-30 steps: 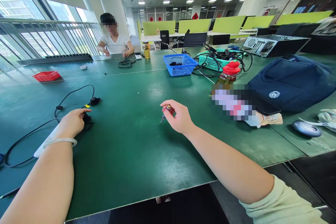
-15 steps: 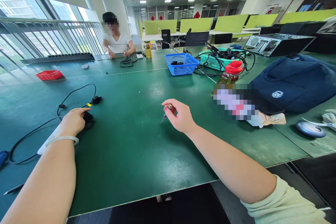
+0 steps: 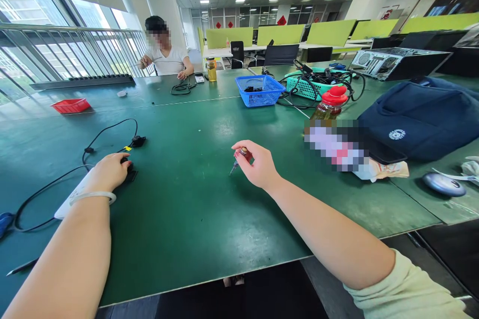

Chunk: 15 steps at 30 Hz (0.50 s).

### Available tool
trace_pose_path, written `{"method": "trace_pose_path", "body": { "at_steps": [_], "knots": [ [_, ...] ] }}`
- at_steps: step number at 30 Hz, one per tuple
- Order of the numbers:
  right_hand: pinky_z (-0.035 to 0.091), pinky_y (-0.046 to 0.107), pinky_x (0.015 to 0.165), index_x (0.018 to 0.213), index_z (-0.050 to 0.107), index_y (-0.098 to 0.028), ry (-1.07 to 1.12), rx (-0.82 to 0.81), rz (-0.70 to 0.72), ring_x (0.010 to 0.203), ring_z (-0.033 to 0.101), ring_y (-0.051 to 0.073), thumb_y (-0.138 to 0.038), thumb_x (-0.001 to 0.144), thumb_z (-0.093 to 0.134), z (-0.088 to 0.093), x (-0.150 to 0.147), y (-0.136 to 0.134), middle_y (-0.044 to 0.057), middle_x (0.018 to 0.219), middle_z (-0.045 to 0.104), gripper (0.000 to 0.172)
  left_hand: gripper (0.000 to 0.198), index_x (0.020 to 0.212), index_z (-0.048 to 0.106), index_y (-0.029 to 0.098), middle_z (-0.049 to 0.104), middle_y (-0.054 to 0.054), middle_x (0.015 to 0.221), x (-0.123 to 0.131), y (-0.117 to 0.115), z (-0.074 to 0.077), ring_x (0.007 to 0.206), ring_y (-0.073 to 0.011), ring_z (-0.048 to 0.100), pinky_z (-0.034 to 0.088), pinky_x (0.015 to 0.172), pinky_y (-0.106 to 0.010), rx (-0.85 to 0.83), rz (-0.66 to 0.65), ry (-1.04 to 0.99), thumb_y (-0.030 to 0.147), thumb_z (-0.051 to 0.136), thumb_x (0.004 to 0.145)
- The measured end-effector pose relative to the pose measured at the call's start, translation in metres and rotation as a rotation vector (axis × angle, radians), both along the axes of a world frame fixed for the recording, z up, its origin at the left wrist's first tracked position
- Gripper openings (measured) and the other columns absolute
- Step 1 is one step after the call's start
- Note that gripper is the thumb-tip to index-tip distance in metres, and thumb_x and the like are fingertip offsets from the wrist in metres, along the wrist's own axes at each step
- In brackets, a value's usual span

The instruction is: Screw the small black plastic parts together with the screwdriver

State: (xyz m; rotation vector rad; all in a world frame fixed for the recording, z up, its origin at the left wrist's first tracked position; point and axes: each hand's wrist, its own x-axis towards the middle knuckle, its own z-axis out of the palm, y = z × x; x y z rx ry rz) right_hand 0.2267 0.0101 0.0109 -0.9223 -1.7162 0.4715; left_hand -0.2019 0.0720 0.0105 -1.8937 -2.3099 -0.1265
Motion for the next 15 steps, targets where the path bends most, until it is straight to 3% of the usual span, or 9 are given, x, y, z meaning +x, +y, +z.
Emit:
{"method": "trace_pose_path", "body": {
  "at_steps": [15],
  "knots": [
    [0.049,0.027,0.059,0.095,0.064,-0.021,0.001,-0.005,0.003,0.06,0.055,0.013,-0.022,0.088,0.053,-0.0004,0.0002,0.0005,0.0,0.073,0.062,0.014,0.04,0.121,0.061,0.015,0.066,-0.017,0.121,0.0028,0.0012,-0.001,0.108,-0.0305,0.063,0.049,0.092,-0.042,-0.012,0.041,-0.031,0.026,0.037,0.092]
  ]
}}
